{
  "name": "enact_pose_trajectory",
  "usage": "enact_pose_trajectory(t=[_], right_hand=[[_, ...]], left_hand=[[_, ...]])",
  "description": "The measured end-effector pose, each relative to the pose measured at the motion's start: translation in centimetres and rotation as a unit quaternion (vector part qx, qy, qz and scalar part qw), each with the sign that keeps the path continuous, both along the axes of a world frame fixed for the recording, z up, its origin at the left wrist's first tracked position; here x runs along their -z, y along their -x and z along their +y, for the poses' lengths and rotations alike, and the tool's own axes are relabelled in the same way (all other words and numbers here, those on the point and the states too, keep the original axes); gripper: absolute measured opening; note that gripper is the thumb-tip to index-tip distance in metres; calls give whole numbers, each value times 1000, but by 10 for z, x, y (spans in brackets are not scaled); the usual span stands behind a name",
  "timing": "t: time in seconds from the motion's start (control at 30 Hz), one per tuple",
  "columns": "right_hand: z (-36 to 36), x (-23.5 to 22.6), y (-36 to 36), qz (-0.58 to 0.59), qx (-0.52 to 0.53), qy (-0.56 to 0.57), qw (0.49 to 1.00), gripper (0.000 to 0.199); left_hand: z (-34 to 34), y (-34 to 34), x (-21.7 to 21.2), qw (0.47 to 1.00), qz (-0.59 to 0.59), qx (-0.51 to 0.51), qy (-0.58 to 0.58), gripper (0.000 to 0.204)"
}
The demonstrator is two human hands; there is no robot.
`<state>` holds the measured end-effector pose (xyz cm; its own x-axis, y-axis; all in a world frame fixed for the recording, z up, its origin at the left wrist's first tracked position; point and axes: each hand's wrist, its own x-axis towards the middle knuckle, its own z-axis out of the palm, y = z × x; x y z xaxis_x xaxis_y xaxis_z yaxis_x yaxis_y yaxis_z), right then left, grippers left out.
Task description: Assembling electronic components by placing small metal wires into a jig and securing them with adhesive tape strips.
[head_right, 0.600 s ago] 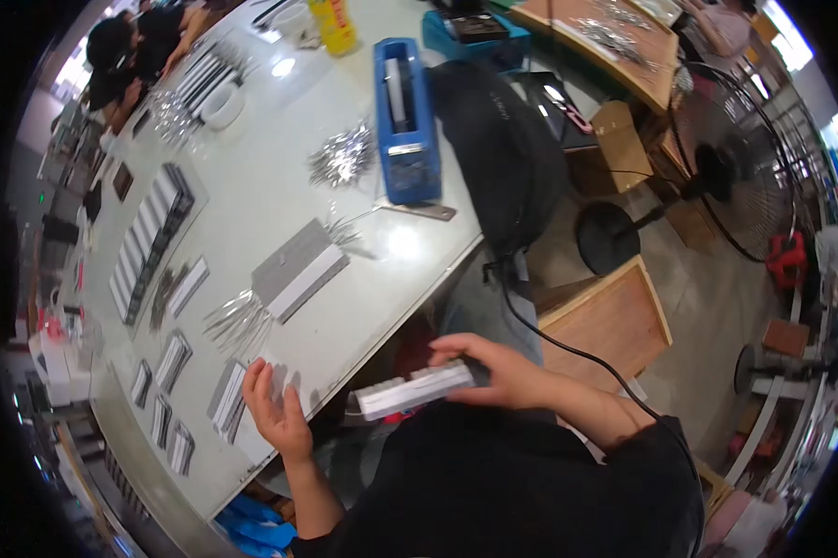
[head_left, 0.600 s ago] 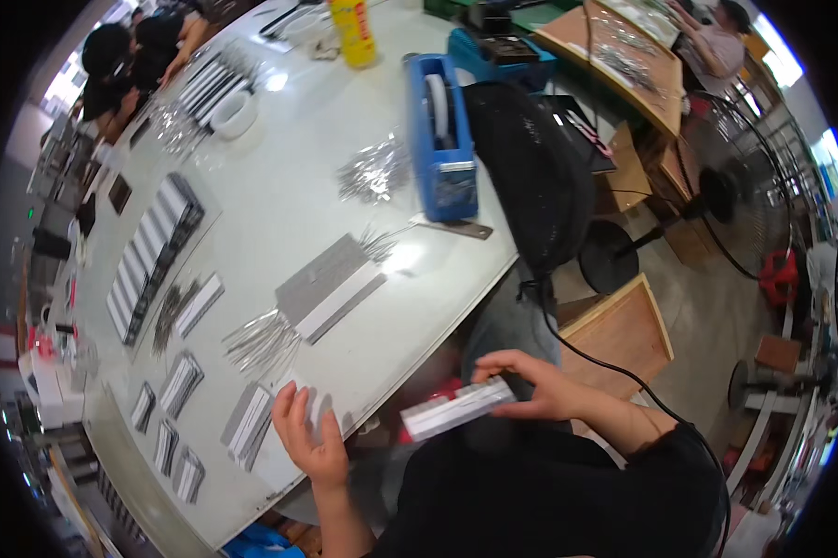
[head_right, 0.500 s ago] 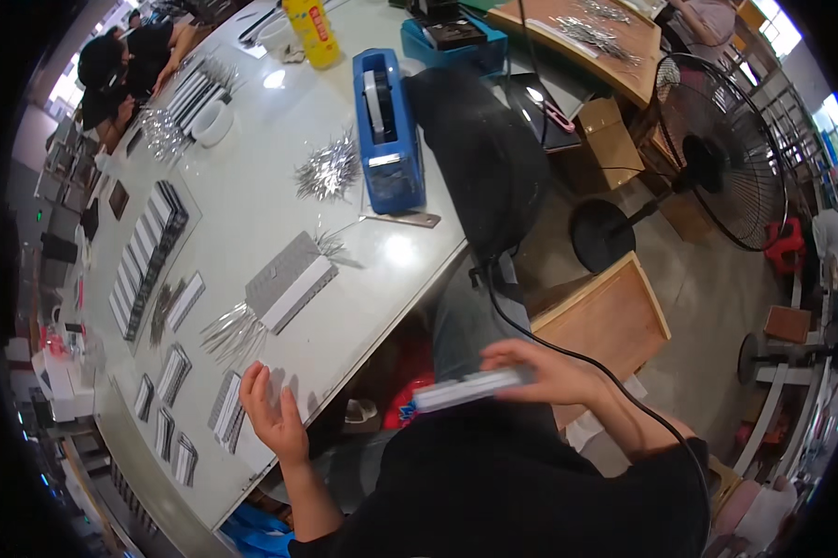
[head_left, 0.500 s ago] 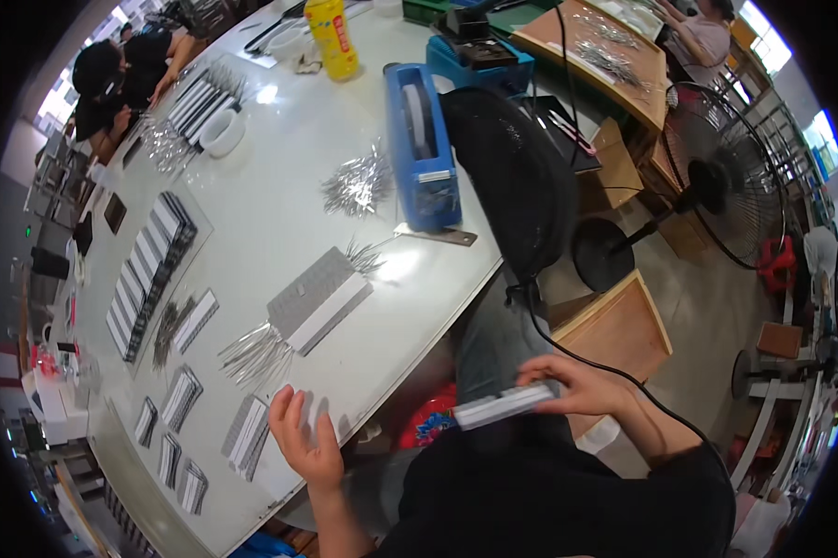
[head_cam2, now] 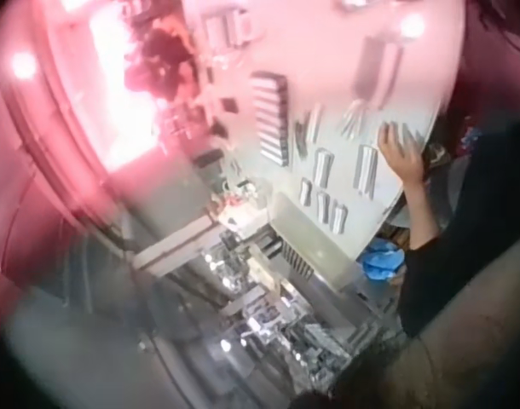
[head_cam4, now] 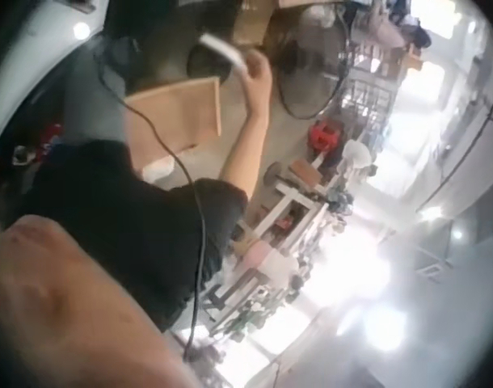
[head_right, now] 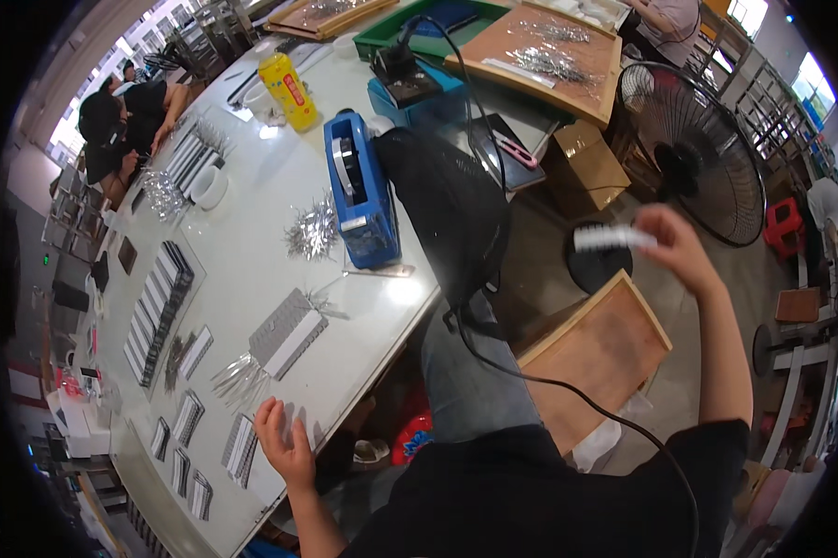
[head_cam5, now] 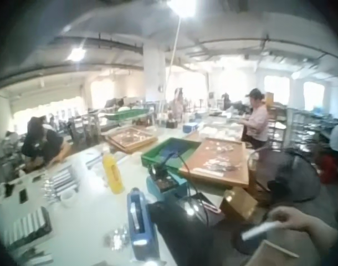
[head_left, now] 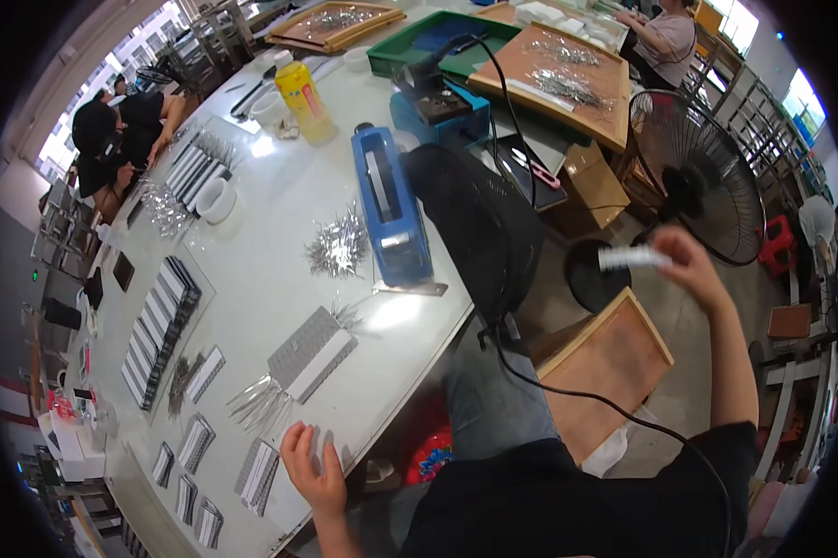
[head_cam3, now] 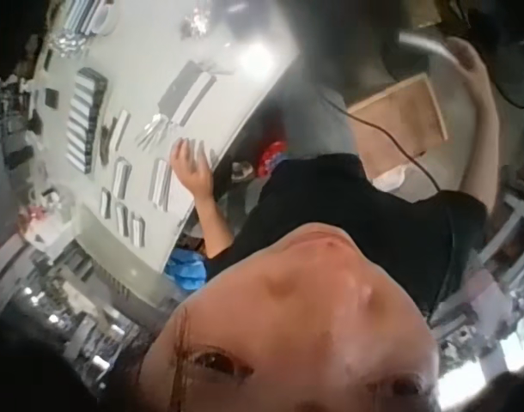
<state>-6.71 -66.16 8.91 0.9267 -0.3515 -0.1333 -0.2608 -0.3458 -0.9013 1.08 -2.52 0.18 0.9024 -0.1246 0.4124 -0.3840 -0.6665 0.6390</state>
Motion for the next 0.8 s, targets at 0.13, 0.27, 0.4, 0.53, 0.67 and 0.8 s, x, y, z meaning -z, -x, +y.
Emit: enact_pose_trajectory(t=[0.13,0.27,0.4,0.53,0.67,0.8], right_hand=[[-21,-55,-131,-197,-13,73,978,43],[-57,-46,-264,-311,-8,78,947,41],[-66,-16,-321,-270,34,150,950,51],[-76,15,-320,-183,10,235,955,52],[-123,22,-285,-280,18,356,891,45],[-57,66,-202,-270,73,148,949,32]], left_hand=[[-3,-1,2,1000,-9,-8,-17,38],[-1,2,2,999,-18,-30,-31,37],[-4,1,4,998,-21,-48,-39,34],[-4,7,7,997,2,-67,-38,31],[-11,2,13,998,13,-59,-4,33],[-2,3,-1,996,-1,-70,-49,37]])
